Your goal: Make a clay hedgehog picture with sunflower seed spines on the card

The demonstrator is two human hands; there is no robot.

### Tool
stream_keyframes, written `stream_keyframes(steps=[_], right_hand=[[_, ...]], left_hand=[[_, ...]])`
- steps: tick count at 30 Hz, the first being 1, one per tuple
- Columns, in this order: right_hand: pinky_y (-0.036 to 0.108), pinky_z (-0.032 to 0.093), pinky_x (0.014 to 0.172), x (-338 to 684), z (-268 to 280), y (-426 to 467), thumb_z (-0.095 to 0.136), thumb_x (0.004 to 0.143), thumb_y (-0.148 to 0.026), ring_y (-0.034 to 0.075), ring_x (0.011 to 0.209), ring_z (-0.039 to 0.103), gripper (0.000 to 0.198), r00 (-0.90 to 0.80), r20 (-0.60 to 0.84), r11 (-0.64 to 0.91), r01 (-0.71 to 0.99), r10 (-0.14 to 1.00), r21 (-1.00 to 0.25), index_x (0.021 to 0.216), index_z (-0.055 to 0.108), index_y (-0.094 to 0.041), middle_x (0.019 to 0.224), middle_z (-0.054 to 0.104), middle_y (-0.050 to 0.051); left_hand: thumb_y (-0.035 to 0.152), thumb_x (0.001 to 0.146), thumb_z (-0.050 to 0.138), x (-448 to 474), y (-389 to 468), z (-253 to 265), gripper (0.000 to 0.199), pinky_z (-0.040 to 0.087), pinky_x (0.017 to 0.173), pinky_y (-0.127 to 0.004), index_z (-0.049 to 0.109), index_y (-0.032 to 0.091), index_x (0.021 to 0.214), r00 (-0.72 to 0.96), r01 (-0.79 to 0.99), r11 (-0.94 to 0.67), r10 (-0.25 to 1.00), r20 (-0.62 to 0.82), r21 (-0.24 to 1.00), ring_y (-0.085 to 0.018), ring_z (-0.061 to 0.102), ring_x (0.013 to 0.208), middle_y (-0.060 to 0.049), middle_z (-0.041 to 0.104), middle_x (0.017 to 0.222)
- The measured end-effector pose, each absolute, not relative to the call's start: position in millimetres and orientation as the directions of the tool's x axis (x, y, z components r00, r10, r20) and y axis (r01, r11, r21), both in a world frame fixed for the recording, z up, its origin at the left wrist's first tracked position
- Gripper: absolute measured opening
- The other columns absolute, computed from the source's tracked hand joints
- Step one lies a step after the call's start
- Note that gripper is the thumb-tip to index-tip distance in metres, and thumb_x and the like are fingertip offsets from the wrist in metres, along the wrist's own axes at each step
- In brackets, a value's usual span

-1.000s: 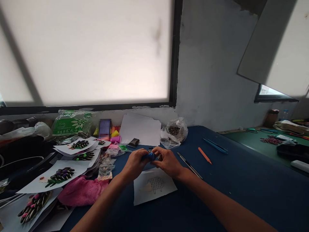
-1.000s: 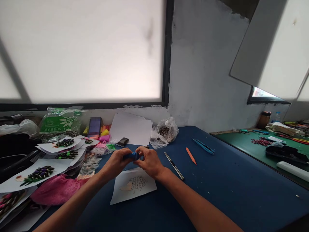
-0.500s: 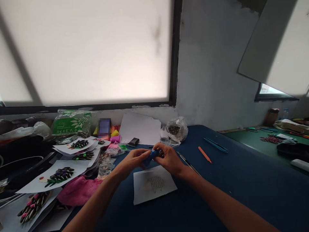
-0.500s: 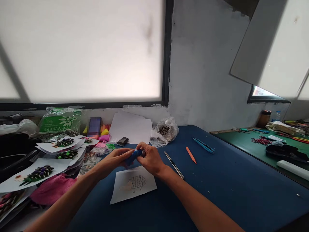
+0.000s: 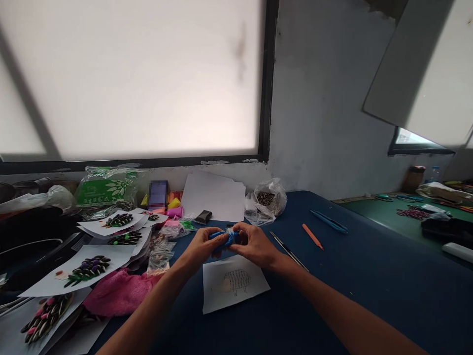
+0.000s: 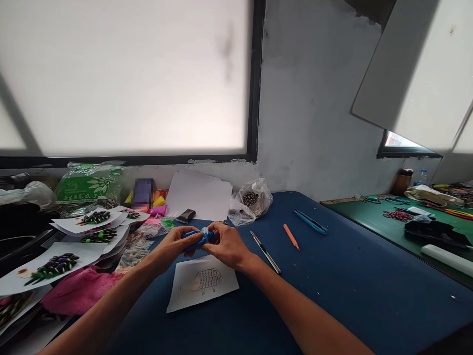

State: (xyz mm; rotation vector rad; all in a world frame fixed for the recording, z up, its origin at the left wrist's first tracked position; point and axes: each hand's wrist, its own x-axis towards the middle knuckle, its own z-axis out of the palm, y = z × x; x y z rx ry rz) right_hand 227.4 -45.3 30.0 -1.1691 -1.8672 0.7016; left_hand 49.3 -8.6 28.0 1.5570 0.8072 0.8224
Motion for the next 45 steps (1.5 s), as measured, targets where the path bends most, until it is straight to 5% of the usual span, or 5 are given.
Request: stream_keyframes(steps=[6, 15, 25, 39, 45], right_hand=[[0.023, 0.043, 0.057, 226.0, 34.2, -49.1, 0.071, 0.075, -0.021, 0.013, 0.061, 0.056, 0.018, -0.273, 0.305, 0.397, 0.407, 0.912, -0.823, 0.085, 0.056, -0.019, 0.068, 0.058, -0.004], [0.026, 0.05, 0.06, 223.6, 34.7, -47.1, 0.066, 0.081, -0.03, 0.014, 0.064, 0.06, 0.027, -0.303, 0.276, 0.371, 0.325, 0.912, -0.87, 0.104, 0.065, -0.016, 0.076, 0.062, 0.001], [0.025, 0.051, 0.056, 223.0, 34.3, -46.4, 0.061, 0.084, -0.038, 0.014, 0.06, 0.061, 0.024, -0.291, 0.288, 0.374, 0.304, 0.912, -0.876, 0.087, 0.068, -0.015, 0.078, 0.067, 0.004], [0.023, 0.036, 0.054, 227.4, 42.9, -51.3, 0.062, 0.082, -0.02, 0.01, 0.054, 0.042, 0.015, -0.307, 0.358, 0.461, 0.402, 0.882, -0.791, 0.097, 0.063, -0.021, 0.06, 0.048, -0.006], [0.024, 0.042, 0.059, 229.5, 41.9, -46.9, 0.062, 0.084, -0.023, 0.012, 0.061, 0.051, 0.01, -0.304, 0.308, 0.412, 0.384, 0.901, -0.826, 0.09, 0.065, -0.016, 0.071, 0.058, 0.0]], left_hand=[[0.055, 0.067, 0.076, 46.9, -11.7, 30.2, 0.053, 0.049, 0.062, -0.029, 0.064, 0.014, 0.098, 0.554, 0.047, -0.081, 0.831, 0.042, 0.996, -0.015, 0.061, 0.061, -0.001, 0.065, 0.069], [0.053, 0.06, 0.082, 45.8, -9.3, 32.0, 0.046, 0.042, 0.049, -0.023, 0.064, 0.014, 0.076, 0.46, 0.005, -0.104, 0.883, 0.09, 0.995, -0.01, 0.051, 0.048, 0.002, 0.06, 0.057], [0.053, 0.058, 0.084, 48.9, -11.7, 33.9, 0.047, 0.05, 0.054, -0.025, 0.063, 0.014, 0.074, 0.422, -0.017, -0.049, 0.905, 0.052, 0.999, -0.013, 0.061, 0.053, 0.0, 0.065, 0.058], [0.05, 0.057, 0.088, 38.7, -5.6, 32.6, 0.053, 0.06, 0.068, -0.032, 0.069, 0.012, 0.089, 0.4, -0.11, 0.083, 0.916, -0.032, 0.99, -0.018, 0.07, 0.064, -0.006, 0.073, 0.074], [0.039, 0.055, 0.091, 38.0, -9.4, 33.1, 0.056, 0.06, 0.07, -0.032, 0.069, 0.013, 0.098, 0.484, -0.102, 0.144, 0.872, -0.077, 0.984, -0.018, 0.071, 0.064, -0.007, 0.075, 0.08]])
